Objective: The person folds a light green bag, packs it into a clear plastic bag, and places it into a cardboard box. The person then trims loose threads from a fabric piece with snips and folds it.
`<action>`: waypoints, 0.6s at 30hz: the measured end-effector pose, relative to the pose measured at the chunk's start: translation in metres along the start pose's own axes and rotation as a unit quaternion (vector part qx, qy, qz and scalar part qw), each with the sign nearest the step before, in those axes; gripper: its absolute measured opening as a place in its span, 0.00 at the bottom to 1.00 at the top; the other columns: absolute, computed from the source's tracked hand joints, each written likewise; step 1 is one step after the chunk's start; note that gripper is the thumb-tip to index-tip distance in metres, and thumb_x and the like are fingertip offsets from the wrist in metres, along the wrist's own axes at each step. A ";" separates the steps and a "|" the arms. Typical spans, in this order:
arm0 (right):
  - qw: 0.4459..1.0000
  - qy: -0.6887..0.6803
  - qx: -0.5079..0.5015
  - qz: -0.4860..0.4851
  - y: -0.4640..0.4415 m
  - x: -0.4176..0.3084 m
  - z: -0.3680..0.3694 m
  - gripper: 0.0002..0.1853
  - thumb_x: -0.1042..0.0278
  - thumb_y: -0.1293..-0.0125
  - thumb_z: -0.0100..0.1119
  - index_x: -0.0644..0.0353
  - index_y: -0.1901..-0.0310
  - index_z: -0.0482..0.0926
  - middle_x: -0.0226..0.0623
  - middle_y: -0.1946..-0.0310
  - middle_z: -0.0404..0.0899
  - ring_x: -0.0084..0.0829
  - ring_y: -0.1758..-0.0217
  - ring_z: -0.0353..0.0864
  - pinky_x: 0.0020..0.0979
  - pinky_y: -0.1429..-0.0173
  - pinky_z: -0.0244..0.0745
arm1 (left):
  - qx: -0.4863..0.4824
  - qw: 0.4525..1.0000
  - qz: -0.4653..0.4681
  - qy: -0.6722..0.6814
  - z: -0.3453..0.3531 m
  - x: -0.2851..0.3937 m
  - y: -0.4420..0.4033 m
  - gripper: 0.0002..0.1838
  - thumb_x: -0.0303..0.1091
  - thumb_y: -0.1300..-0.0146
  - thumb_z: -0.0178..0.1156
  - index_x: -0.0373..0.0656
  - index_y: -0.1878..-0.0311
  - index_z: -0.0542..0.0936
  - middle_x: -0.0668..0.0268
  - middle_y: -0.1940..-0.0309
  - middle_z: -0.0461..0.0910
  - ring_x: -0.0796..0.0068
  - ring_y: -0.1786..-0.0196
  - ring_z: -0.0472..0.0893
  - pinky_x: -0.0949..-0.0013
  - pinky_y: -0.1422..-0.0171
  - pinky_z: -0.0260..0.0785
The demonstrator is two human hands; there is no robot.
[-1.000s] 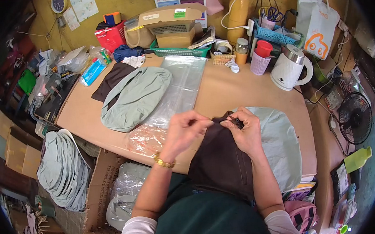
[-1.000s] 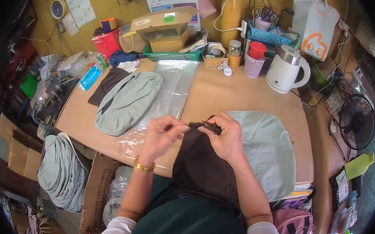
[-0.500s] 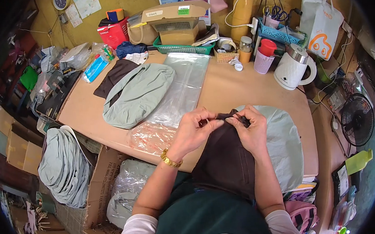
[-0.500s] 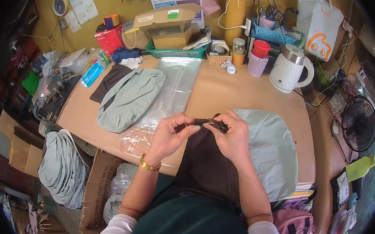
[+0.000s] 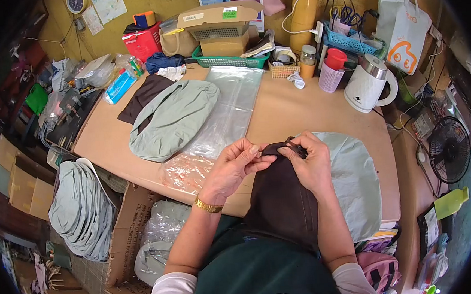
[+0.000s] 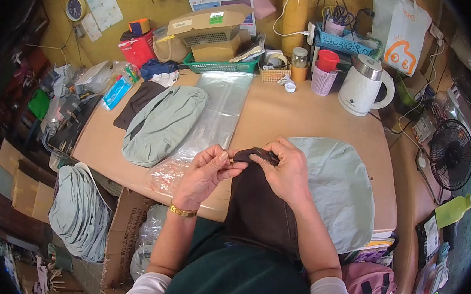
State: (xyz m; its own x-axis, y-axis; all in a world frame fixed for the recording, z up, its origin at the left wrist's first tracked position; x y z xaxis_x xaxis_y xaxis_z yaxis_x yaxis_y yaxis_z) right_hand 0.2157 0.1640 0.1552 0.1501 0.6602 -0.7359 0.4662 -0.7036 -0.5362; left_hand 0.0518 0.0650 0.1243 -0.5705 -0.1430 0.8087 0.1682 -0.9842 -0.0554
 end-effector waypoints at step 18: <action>0.951 0.222 0.041 -0.209 0.008 -0.056 0.000 0.13 0.73 0.54 0.72 0.55 0.72 0.74 0.31 0.73 0.70 0.32 0.75 0.74 0.33 0.70 0.66 | 0.012 0.996 0.043 -0.082 0.007 -0.003 0.005 0.11 0.37 0.26 0.53 0.42 0.65 0.71 0.57 0.51 0.81 0.77 0.51 0.81 0.70 0.43 0.76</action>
State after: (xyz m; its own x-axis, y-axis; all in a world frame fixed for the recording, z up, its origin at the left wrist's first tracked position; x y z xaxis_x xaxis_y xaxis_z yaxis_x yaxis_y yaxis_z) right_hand 0.2116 0.1211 0.1920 0.3294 0.9197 -0.2138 0.4990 -0.3618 -0.7875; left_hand 0.0597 0.0615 0.1261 -0.4146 -0.2062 0.8863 0.2316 -0.9658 -0.1164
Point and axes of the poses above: each hand's wrist, its own y-axis away from the middle knuckle, its own z-axis out of the palm, x = y × z, the point moved 2 cm from there along -y, towards the middle knuckle
